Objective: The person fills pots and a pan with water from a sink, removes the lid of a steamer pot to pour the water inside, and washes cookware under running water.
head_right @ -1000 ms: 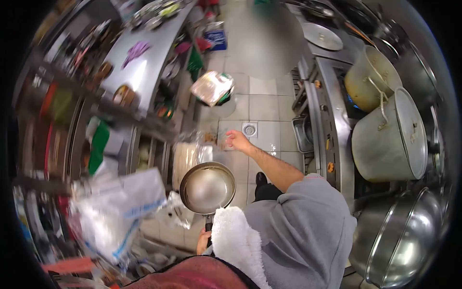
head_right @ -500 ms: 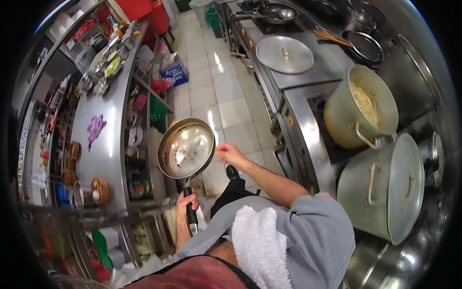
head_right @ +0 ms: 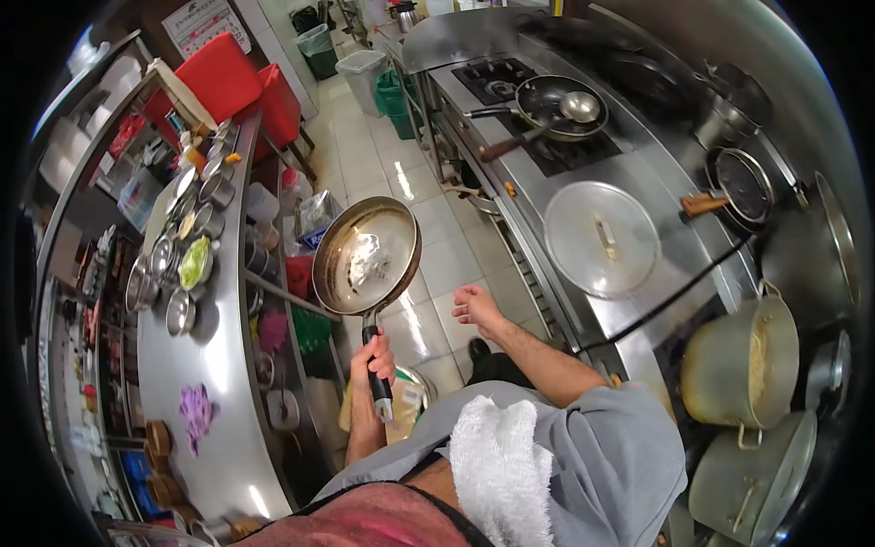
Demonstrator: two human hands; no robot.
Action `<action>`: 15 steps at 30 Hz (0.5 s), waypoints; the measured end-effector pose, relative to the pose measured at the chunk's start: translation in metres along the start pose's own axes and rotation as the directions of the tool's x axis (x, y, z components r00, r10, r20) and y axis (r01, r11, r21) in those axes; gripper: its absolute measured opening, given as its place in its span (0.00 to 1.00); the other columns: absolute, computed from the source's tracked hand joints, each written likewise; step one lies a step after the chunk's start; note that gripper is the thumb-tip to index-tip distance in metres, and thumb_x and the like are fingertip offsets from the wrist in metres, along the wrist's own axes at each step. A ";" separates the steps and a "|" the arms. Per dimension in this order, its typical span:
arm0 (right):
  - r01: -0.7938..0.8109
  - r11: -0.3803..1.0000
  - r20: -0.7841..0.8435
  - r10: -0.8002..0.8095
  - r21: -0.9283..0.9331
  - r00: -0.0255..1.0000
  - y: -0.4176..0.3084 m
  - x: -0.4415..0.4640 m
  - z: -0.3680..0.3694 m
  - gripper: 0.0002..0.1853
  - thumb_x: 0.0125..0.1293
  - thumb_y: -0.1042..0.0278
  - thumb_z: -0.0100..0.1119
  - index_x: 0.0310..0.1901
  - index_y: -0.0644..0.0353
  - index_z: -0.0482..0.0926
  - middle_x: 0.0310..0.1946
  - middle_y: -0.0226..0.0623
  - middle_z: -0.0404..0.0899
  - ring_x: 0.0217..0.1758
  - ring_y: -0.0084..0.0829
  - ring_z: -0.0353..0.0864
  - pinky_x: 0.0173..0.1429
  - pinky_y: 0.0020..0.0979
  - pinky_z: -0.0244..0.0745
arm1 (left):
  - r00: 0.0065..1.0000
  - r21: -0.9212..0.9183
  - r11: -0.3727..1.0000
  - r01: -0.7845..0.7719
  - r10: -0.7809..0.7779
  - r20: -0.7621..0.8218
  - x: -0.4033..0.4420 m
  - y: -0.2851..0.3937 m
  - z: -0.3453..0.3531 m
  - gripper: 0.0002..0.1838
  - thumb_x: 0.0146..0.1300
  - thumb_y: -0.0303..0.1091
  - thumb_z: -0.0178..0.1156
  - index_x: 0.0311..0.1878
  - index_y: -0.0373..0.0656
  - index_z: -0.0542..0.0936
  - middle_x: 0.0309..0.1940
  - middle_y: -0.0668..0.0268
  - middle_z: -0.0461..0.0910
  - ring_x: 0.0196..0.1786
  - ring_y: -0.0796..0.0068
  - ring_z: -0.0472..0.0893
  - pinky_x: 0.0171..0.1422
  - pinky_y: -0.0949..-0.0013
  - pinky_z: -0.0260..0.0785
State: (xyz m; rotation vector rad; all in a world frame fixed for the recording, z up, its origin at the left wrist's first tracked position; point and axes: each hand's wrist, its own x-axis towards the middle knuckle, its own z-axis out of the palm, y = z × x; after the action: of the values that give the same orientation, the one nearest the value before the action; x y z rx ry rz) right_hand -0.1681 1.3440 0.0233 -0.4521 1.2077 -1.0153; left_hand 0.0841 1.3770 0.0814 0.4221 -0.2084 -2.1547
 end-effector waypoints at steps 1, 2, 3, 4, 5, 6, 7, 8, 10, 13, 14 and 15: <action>0.027 0.999 -0.032 -0.026 0.046 0.999 -0.014 0.031 0.007 0.14 0.61 0.60 0.55 0.45 0.57 0.69 0.33 0.31 0.71 0.29 0.26 0.75 0.30 0.27 0.70 | 0.998 -0.008 1.000 0.001 0.000 0.057 0.029 0.018 -0.004 0.09 0.67 0.29 0.44 0.48 0.41 0.68 0.23 0.72 0.61 0.15 0.86 0.61 0.15 0.79 0.57; 0.051 0.995 -0.064 -0.045 0.091 0.997 -0.026 0.059 0.014 0.14 0.62 0.60 0.54 0.45 0.57 0.68 0.33 0.32 0.71 0.29 0.26 0.75 0.30 0.27 0.69 | 0.999 -0.004 1.000 0.005 -0.005 0.052 0.057 0.035 -0.006 0.09 0.67 0.29 0.44 0.48 0.41 0.68 0.23 0.72 0.61 0.15 0.86 0.61 0.15 0.79 0.57; 0.045 0.994 -0.064 -0.039 0.102 0.997 -0.034 0.086 0.020 0.14 0.62 0.60 0.54 0.45 0.57 0.68 0.33 0.32 0.71 0.29 0.26 0.75 0.30 0.27 0.69 | 1.000 -0.011 1.000 0.015 -0.015 0.004 0.084 0.052 -0.006 0.07 0.66 0.27 0.45 0.46 0.42 0.69 0.21 0.72 0.61 0.14 0.86 0.60 0.14 0.78 0.56; 0.036 0.994 -0.073 -0.029 0.105 0.997 -0.041 0.112 0.031 0.13 0.63 0.60 0.53 0.45 0.56 0.68 0.33 0.32 0.71 0.30 0.27 0.75 0.32 0.29 0.70 | 0.999 -0.010 1.000 0.024 -0.025 -0.047 0.108 0.073 -0.004 0.07 0.65 0.26 0.45 0.45 0.43 0.69 0.20 0.72 0.61 0.13 0.86 0.60 0.13 0.77 0.56; 0.059 0.994 -0.094 -0.051 0.087 0.994 -0.072 0.138 0.042 0.12 0.64 0.60 0.52 0.44 0.56 0.67 0.34 0.33 0.70 0.32 0.28 0.74 0.34 0.30 0.70 | 1.000 0.091 0.995 0.028 -0.029 0.008 0.130 0.090 0.004 0.07 0.64 0.24 0.46 0.44 0.43 0.69 0.19 0.72 0.61 0.13 0.86 0.60 0.13 0.77 0.56; 0.077 0.992 -0.093 -0.068 0.100 0.993 -0.099 0.172 0.053 0.12 0.64 0.60 0.52 0.44 0.56 0.67 0.34 0.33 0.70 0.32 0.28 0.74 0.34 0.30 0.70 | 0.999 0.040 0.998 0.046 -0.045 -0.028 0.156 0.111 0.007 0.08 0.64 0.24 0.47 0.44 0.43 0.70 0.19 0.73 0.61 0.13 0.85 0.59 0.14 0.77 0.56; 0.100 0.986 -0.102 -0.087 0.131 0.991 -0.108 0.192 0.069 0.13 0.63 0.60 0.53 0.45 0.56 0.67 0.33 0.33 0.71 0.30 0.27 0.74 0.31 0.28 0.70 | 0.997 0.008 0.999 0.046 -0.045 -0.057 0.167 0.133 0.007 0.08 0.63 0.23 0.46 0.45 0.43 0.70 0.19 0.72 0.61 0.13 0.85 0.59 0.14 0.77 0.56; 0.123 0.979 -0.111 -0.106 0.164 0.988 -0.117 0.214 0.082 0.15 0.62 0.60 0.55 0.45 0.57 0.68 0.33 0.32 0.71 0.29 0.26 0.74 0.29 0.26 0.69 | 0.995 -0.020 0.999 0.045 -0.046 -0.087 0.186 0.154 0.012 0.08 0.63 0.23 0.46 0.45 0.42 0.70 0.20 0.72 0.61 0.13 0.86 0.59 0.14 0.78 0.56; 0.140 0.982 -0.105 -0.127 0.128 0.986 -0.161 0.255 0.106 0.15 0.62 0.60 0.55 0.46 0.58 0.67 0.33 0.32 0.70 0.29 0.26 0.74 0.29 0.25 0.69 | 0.999 -0.033 0.999 0.043 -0.043 -0.022 0.214 0.194 0.001 0.08 0.63 0.23 0.46 0.45 0.41 0.69 0.20 0.73 0.60 0.13 0.86 0.60 0.14 0.78 0.57; 0.201 0.972 -0.092 -0.191 0.119 0.977 -0.211 0.334 0.131 0.16 0.61 0.61 0.55 0.47 0.59 0.67 0.34 0.31 0.71 0.30 0.25 0.75 0.29 0.25 0.69 | 1.000 0.056 0.998 -0.024 0.024 -0.001 0.267 0.246 -0.010 0.09 0.63 0.23 0.46 0.47 0.41 0.69 0.20 0.73 0.60 0.13 0.86 0.60 0.14 0.78 0.58; 0.225 0.964 -0.085 -0.215 0.140 0.973 -0.226 0.359 0.141 0.17 0.61 0.61 0.55 0.47 0.59 0.67 0.34 0.31 0.71 0.30 0.25 0.75 0.29 0.25 0.69 | 0.999 0.071 0.997 -0.039 0.040 -0.016 0.281 0.263 -0.010 0.10 0.62 0.23 0.47 0.47 0.41 0.69 0.20 0.72 0.61 0.13 0.86 0.60 0.14 0.77 0.59; 0.249 0.955 -0.079 -0.239 0.161 0.968 -0.242 0.390 0.151 0.17 0.61 0.60 0.55 0.48 0.60 0.67 0.34 0.31 0.71 0.30 0.25 0.75 0.29 0.25 0.69 | 0.998 0.085 0.995 -0.053 0.054 -0.011 0.300 0.284 -0.010 0.10 0.62 0.22 0.47 0.47 0.41 0.69 0.20 0.72 0.61 0.13 0.86 0.60 0.14 0.76 0.59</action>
State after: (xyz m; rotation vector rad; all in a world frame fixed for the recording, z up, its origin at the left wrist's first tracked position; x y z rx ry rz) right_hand -0.1217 0.8637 0.0437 -0.4470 1.1235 -1.3419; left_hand 0.1422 0.9679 0.0908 0.4747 -0.3011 -2.0950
